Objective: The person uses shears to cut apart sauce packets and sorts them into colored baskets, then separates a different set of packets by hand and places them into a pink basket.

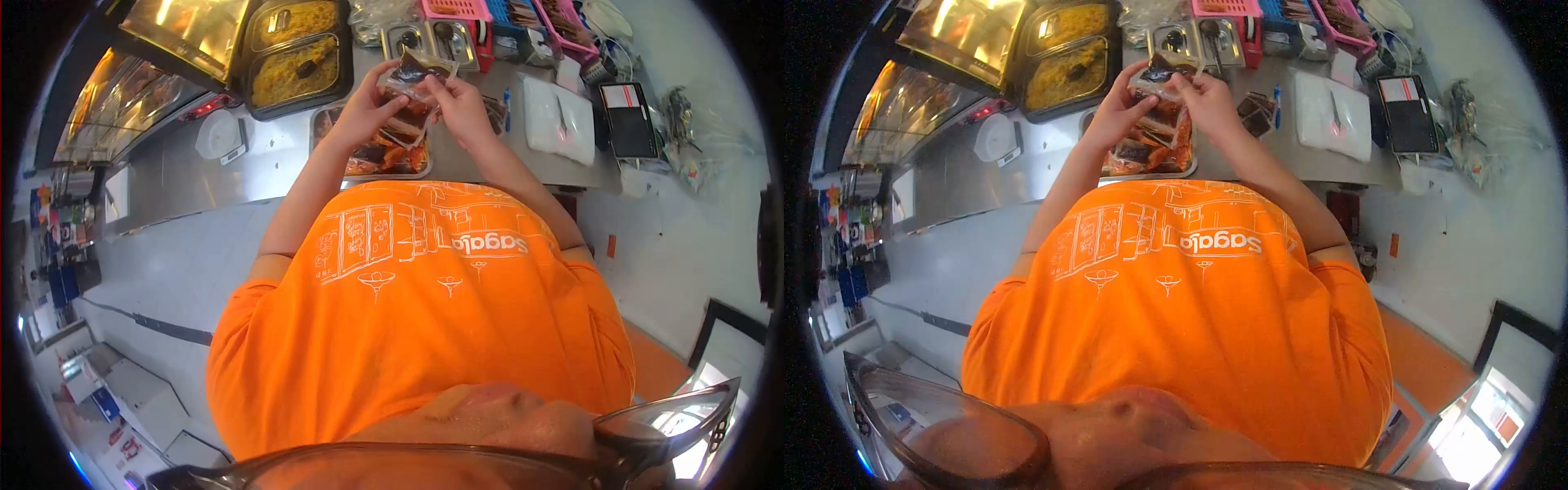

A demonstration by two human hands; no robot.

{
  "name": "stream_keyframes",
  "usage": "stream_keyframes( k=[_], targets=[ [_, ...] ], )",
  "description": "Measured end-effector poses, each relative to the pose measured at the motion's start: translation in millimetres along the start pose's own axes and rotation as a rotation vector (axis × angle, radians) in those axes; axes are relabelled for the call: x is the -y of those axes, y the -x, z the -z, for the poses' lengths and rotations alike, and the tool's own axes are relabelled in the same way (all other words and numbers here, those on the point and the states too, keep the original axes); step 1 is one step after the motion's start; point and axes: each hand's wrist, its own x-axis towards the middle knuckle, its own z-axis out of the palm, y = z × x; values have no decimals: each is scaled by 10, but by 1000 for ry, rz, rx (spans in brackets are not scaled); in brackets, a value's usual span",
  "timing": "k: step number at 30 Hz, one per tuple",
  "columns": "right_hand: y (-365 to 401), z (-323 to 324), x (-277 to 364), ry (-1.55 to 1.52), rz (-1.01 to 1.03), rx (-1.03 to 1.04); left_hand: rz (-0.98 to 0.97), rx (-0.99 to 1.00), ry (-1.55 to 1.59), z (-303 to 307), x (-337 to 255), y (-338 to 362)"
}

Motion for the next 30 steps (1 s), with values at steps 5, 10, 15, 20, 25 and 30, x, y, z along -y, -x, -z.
stream_keyframes(
  k=[5,10,15,20,25,30],
  targets=[
    [47,408,-166,-209,-69,-38,-9,164,-13,-230,-194,-189],
    [120,1137,-531,143,87,-169,49,258,-133,-476,-102,-454],
    [-84,3175,-1810,1203,60,-802,14,298,-207,-716,-277,-604],
    [131,3637,-1750,1191,-268,-546,29,327,-169,-926,-374,-751],
    [145,3719,-1695,1161,-260,-448,32,347,-40,-1147,-369,-846],
    [50,3989,-1661,741,-513,-418,23,351,-60,-1298,-450,-885]
  ],
)
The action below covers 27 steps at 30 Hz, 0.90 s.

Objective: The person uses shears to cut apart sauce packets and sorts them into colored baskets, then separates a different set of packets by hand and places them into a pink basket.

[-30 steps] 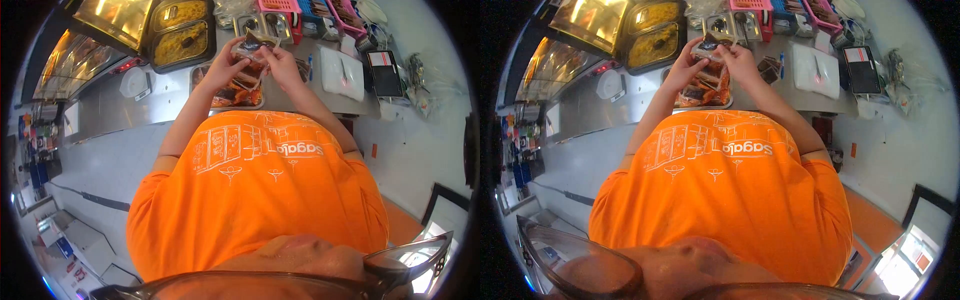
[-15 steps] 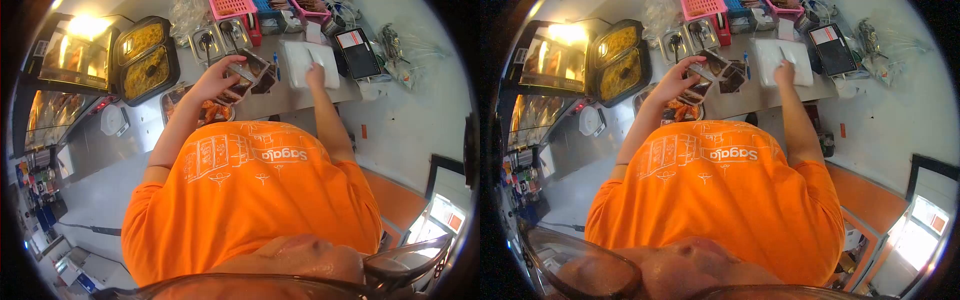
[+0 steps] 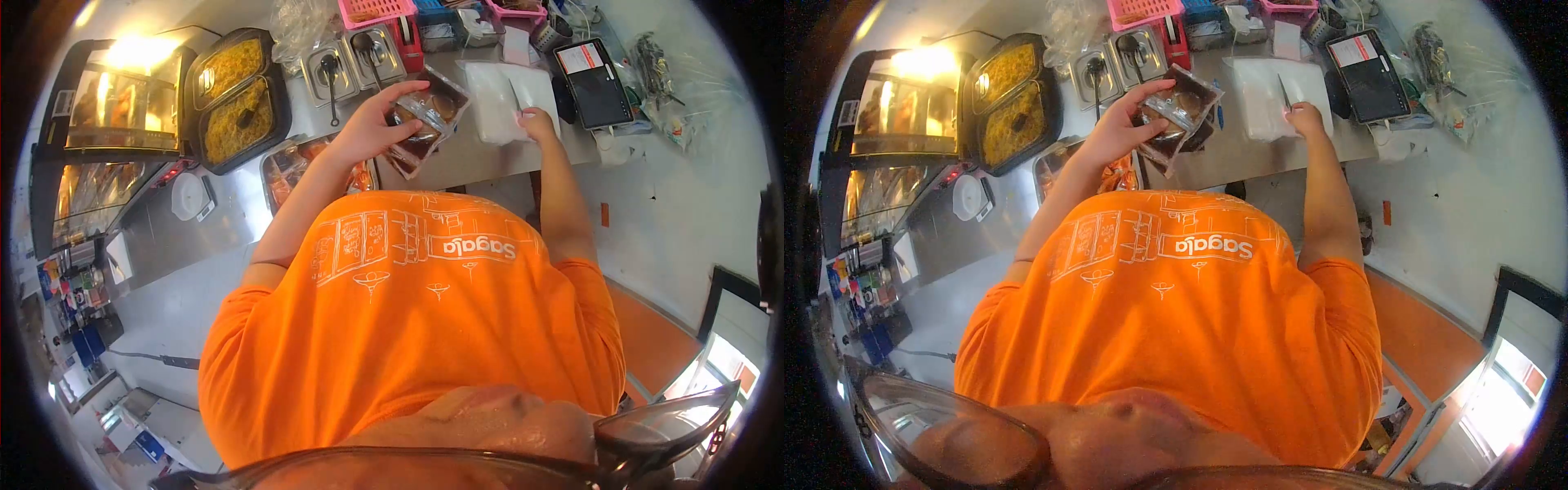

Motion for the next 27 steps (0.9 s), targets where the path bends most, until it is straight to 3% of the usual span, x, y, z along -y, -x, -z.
stream_keyframes(
  k=[3,6,9,12,15,18,27],
  targets=[
    [187,272,-23,-535,-69,203,-3,-22,46,-54,55,-21],
    [560,272,-60,-788,61,72,-41,-38,62,-65,121,-45],
    [1024,402,-11,-889,134,210,-57,-60,84,-62,170,-50],
    [1491,407,126,-980,124,564,-59,-66,52,-35,197,-54],
    [2068,469,734,-616,274,801,-53,-49,28,-29,155,-32],
    [2264,410,1080,-459,371,891,-94,-31,-50,-24,193,-24],
    [2244,167,1448,-451,385,830,-71,44,-72,-52,266,57]
  ],
)
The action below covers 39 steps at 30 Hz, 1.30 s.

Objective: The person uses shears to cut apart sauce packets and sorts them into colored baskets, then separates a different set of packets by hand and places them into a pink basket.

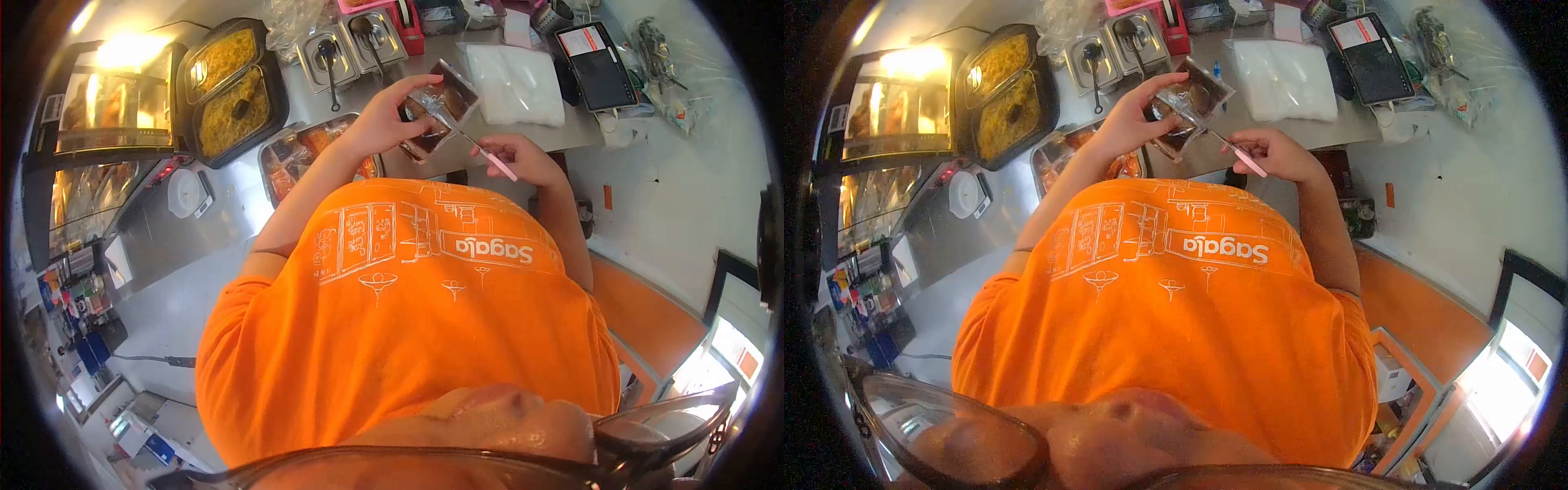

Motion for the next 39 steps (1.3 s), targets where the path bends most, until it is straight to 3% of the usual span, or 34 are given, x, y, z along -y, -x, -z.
stream_keyframes(
  k=[3,13,22,25,28,39],
  targets=[
    [-24,-79,-81,-111,87,-60,-30,-7,-37,23,5,24],
    [1,-127,-40,-63,-50,-37,-83,-21,-117,46,-46,73],
    [-128,-213,-255,-107,56,-114,29,11,-67,23,-60,72],
    [-122,-204,-260,-87,35,-95,77,26,101,18,-34,65],
    [-154,-251,-245,-96,83,-98,42,39,16,-33,-91,78],
    [-248,-310,-417,-166,63,-110,266,62,468,-63,60,79]
  ],
)
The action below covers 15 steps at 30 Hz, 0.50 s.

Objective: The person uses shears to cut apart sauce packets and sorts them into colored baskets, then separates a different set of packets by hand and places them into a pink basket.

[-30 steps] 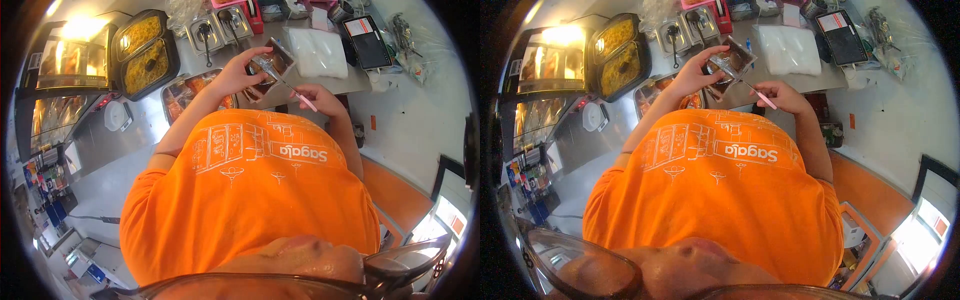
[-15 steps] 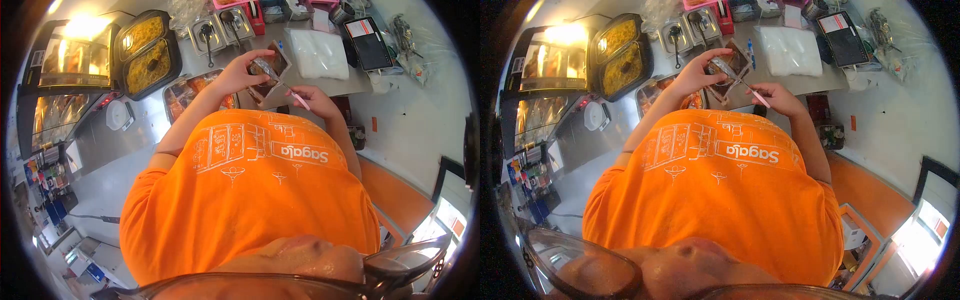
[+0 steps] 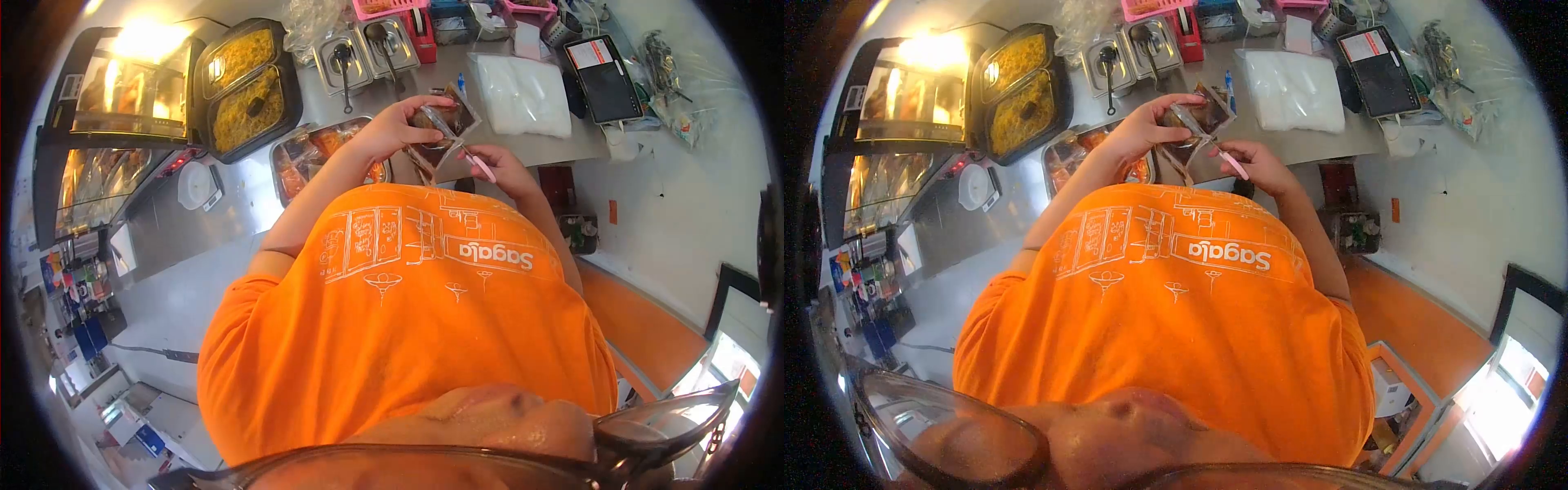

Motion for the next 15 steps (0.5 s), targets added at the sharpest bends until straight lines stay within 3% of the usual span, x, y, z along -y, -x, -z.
stream_keyframes(
  k=[9,12,15],
  targets=[
    [-279,-49,-129,-20,61,-44,11,-12,46,98,160,-101],
    [-339,-27,-7,-75,-65,-57,17,-9,-29,179,136,-154],
    [-536,103,-270,-63,60,-59,38,-7,-24,150,68,-185]
  ],
)
